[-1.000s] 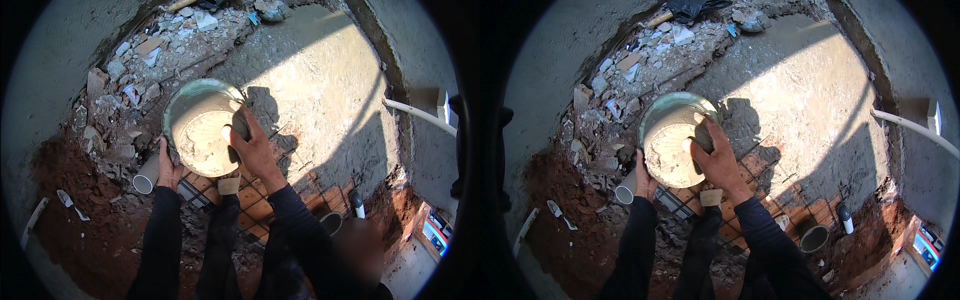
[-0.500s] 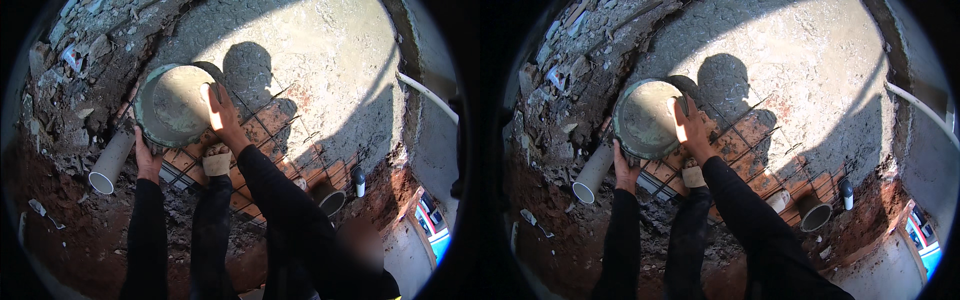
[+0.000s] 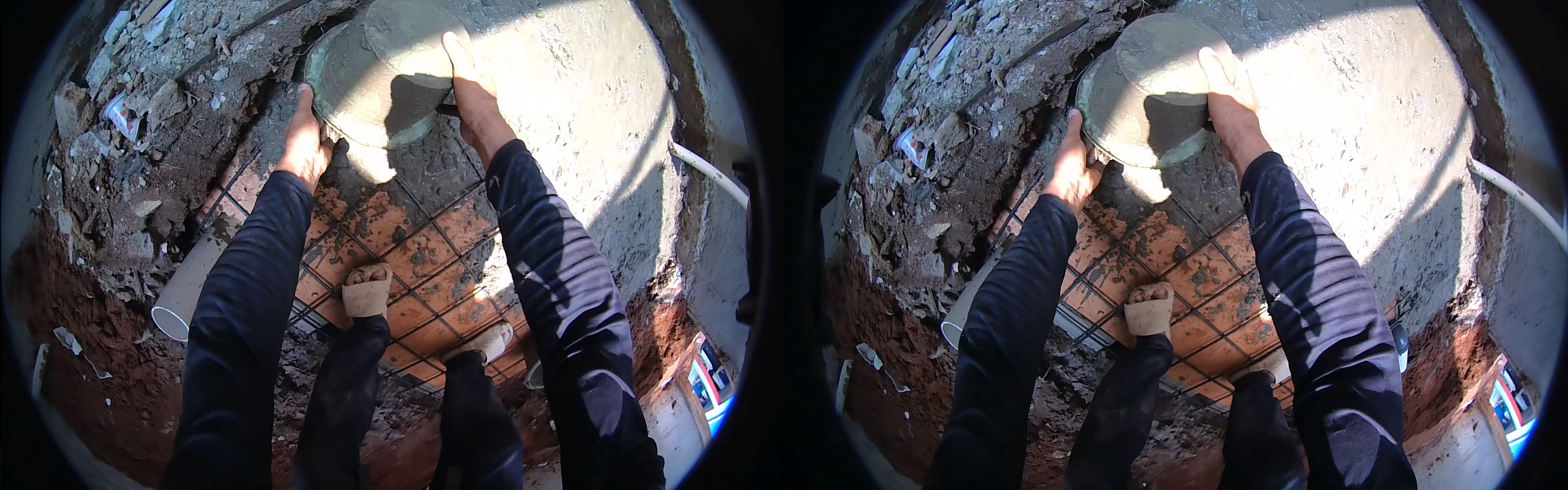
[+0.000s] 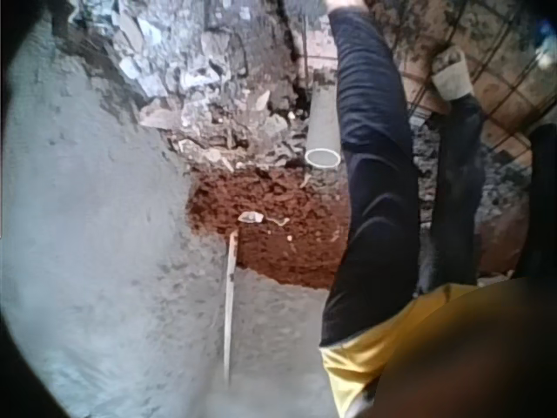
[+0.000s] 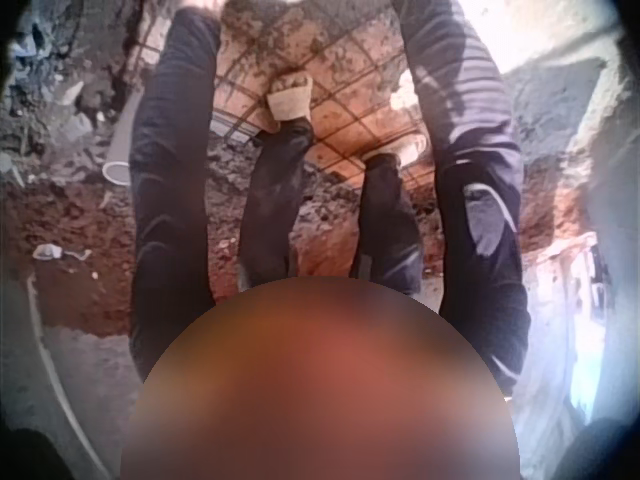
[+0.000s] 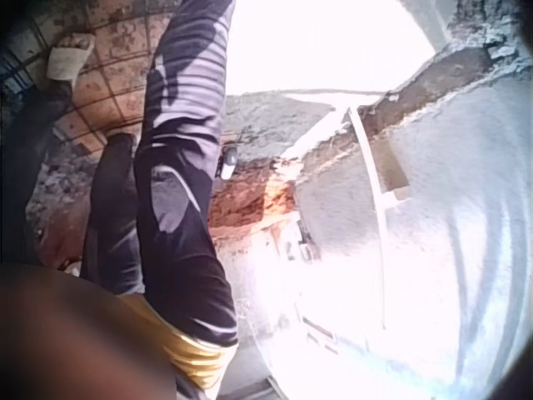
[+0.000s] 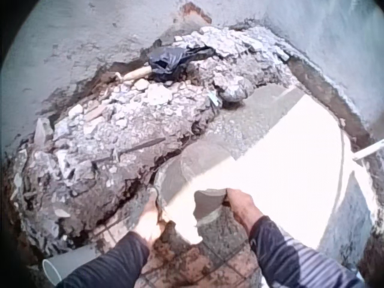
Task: The person mixes wet concrete with a hoe and fills two metal bowls. They carry the bowls across a debris-strewn construction site and pour the concrete onto a rebar grid. The person repeats the mixing and transport cycle multiple times.
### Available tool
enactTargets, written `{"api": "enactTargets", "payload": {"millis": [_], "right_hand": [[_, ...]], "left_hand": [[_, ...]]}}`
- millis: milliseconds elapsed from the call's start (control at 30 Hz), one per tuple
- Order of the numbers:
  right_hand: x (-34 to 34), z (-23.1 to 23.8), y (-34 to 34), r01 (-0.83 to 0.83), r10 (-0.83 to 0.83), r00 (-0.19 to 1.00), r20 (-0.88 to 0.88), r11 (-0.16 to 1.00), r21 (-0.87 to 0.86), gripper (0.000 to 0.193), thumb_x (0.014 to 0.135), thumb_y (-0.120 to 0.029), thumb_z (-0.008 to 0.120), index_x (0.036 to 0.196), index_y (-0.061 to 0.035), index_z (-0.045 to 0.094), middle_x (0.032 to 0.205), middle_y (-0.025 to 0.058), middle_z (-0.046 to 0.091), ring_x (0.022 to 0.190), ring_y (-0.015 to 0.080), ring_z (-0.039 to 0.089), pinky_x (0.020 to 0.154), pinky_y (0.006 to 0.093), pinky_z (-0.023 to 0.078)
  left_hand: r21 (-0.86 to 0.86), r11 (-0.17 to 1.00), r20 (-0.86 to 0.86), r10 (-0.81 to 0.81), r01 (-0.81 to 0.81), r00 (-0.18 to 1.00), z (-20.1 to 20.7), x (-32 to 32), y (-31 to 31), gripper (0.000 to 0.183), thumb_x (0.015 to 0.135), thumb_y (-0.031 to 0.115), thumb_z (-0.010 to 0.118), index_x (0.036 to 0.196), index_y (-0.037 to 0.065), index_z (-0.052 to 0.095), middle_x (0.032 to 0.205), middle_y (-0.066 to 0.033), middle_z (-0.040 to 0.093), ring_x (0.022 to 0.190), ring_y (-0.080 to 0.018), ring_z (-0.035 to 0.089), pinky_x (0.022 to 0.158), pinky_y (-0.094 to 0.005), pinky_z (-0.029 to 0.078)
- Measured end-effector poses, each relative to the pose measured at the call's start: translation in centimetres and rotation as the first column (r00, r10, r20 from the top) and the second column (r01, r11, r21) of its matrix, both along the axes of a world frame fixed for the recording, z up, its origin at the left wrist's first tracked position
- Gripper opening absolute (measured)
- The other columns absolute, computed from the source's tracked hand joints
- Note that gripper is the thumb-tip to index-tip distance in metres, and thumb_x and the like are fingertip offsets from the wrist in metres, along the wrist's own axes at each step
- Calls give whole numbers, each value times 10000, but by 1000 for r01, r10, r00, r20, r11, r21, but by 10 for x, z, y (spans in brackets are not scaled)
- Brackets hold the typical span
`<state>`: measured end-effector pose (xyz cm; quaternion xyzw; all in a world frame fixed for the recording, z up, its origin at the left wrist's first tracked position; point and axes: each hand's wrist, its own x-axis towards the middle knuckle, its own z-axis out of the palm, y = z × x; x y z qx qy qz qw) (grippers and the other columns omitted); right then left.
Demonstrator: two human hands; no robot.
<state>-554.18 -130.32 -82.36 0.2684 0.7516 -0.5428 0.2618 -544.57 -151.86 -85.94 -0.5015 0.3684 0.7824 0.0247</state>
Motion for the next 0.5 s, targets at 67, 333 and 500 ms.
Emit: {"api": "enactTargets", "payload": {"millis": [67,333,500], "right_hand": [[3,13,-5,-54,49,997,-57,994,-98,691,913,-511,597,1225,105,593,1062,176,673,939,237,626,868,355,489],[17,77,-43,-284,282,958,-54,959,-20,725,895,-541,630,1352,8,499,1188,213,634,1052,276,640,917,378,513],[40,52,-42,-391,383,908,-171,920,-19,726,870,-499,661,1318,53,512,1035,199,701,893,281,695,824,376,549]], "left_hand": [[172,982,-6,75,-73,997,17,24,15,621,1012,535,494,1343,10,515,1284,-116,638,1145,-249,626,999,-409,500],[137,990,47,3,-9,999,-10,48,-3,533,1027,530,463,1291,83,580,1239,-124,656,1095,-235,619,966,-436,494],[171,951,235,214,-257,948,-6,91,6,546,1029,516,474,1336,70,545,1281,-116,633,1095,-226,619,947,-389,490]]}}
